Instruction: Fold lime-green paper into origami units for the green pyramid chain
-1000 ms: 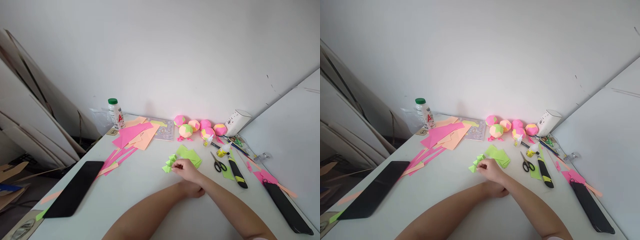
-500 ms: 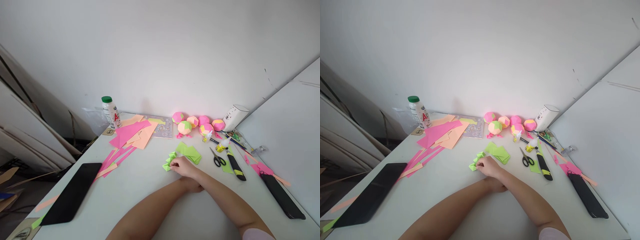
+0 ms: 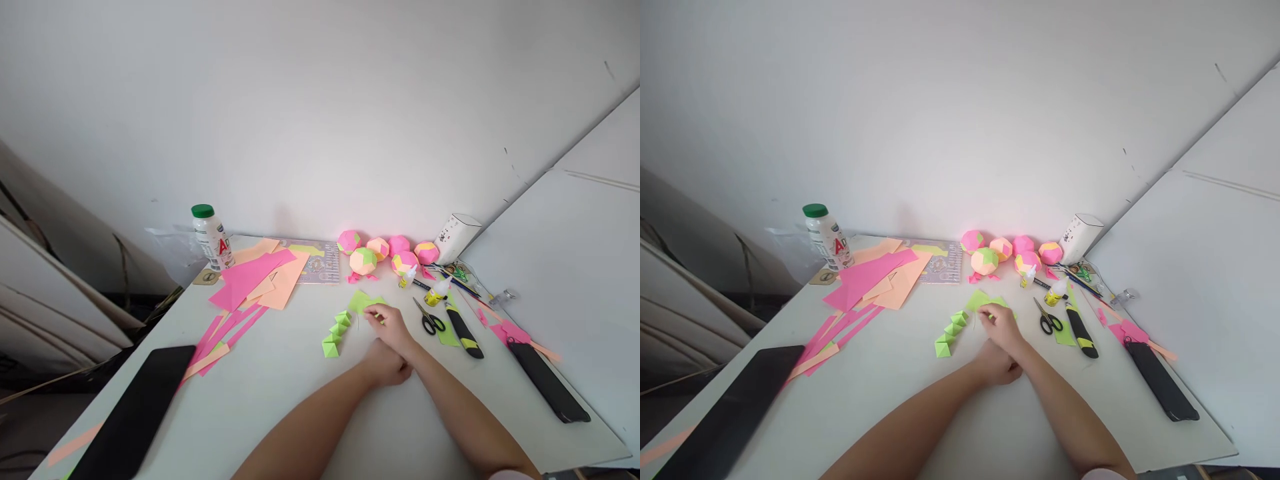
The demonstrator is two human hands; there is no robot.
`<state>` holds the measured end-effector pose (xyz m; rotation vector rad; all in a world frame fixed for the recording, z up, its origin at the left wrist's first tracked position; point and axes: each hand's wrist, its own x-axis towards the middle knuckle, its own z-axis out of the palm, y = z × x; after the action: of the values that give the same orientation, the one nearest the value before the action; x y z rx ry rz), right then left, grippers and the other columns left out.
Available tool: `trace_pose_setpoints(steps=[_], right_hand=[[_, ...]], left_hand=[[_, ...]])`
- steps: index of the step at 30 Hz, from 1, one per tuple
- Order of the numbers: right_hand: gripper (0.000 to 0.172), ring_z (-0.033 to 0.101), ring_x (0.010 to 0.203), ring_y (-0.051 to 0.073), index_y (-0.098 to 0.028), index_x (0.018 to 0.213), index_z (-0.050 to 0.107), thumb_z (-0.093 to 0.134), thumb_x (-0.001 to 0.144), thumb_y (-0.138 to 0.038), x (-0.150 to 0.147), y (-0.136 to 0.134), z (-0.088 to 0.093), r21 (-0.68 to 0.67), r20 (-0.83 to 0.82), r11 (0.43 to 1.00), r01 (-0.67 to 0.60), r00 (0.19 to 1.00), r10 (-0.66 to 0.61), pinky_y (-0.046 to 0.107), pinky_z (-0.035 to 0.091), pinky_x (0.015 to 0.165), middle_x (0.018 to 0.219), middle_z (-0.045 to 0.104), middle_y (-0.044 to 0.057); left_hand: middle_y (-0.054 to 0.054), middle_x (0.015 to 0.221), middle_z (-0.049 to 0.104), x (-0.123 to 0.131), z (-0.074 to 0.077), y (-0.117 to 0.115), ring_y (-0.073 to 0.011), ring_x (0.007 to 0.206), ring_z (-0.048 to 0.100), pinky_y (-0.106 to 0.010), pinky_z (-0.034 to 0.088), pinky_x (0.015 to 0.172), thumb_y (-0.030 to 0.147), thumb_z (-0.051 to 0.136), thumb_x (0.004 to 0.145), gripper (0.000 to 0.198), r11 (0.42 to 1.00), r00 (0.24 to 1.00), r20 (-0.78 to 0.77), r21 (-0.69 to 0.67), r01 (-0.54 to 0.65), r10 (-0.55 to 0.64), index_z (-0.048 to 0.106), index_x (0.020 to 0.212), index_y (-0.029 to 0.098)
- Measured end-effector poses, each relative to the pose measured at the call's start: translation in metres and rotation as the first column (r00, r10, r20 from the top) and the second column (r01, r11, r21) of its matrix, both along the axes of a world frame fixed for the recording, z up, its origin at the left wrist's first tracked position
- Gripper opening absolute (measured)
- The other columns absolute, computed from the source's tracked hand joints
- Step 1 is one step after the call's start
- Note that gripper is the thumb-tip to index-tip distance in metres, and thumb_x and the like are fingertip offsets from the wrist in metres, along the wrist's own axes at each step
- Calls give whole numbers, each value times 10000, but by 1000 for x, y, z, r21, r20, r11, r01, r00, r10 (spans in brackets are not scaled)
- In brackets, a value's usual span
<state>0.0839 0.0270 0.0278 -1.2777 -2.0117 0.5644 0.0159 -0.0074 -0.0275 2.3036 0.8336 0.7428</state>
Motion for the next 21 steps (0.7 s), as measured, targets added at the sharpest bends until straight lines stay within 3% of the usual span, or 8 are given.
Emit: trace_pose_setpoints(steps=[4,8,11,15,21], right_hand=[[258,528,1039,262,-171,950,640,579,701,-190,46,21,-24,168,203,984,61,975,-95,437,442,888,1082,598,119],[290,520,1045,257,-140,1006,623,582,728,-212,65,27,-45,219,257,976,-5,965,-52,440,427,921,1102,586,140],[235,529,1007,260,-129,962,641,561,752,-197,61,27,-44,294,323,954,-49,945,-51,438,434,903,1049,607,143],[196,528,983,258,-148,933,650,514,799,-194,58,28,-33,273,461,950,-148,887,6,429,441,876,998,628,121],[411,458,1103,281,-138,1141,557,548,736,-211,64,26,-37,257,449,956,-145,893,15,453,372,954,1181,557,130]], left_hand=[[-22,517,561,0,6,3,-146,514,488,-284,315,507,232,521,726,226,998,997,-77,66,7,-2,559,517,155],[-10,516,555,-2,9,0,-126,495,461,-269,258,488,241,501,730,249,988,987,-158,152,16,8,528,495,163],[-6,521,554,-4,10,-2,-117,495,449,-263,250,494,241,487,747,260,986,984,-177,163,35,-6,526,501,166],[-2,527,551,-6,12,-2,-116,492,443,-266,235,485,242,490,748,265,982,985,-174,185,21,12,512,494,169],[5,507,504,-9,15,-6,-116,488,440,-269,259,489,236,472,769,288,986,991,-133,164,7,15,463,489,172]])
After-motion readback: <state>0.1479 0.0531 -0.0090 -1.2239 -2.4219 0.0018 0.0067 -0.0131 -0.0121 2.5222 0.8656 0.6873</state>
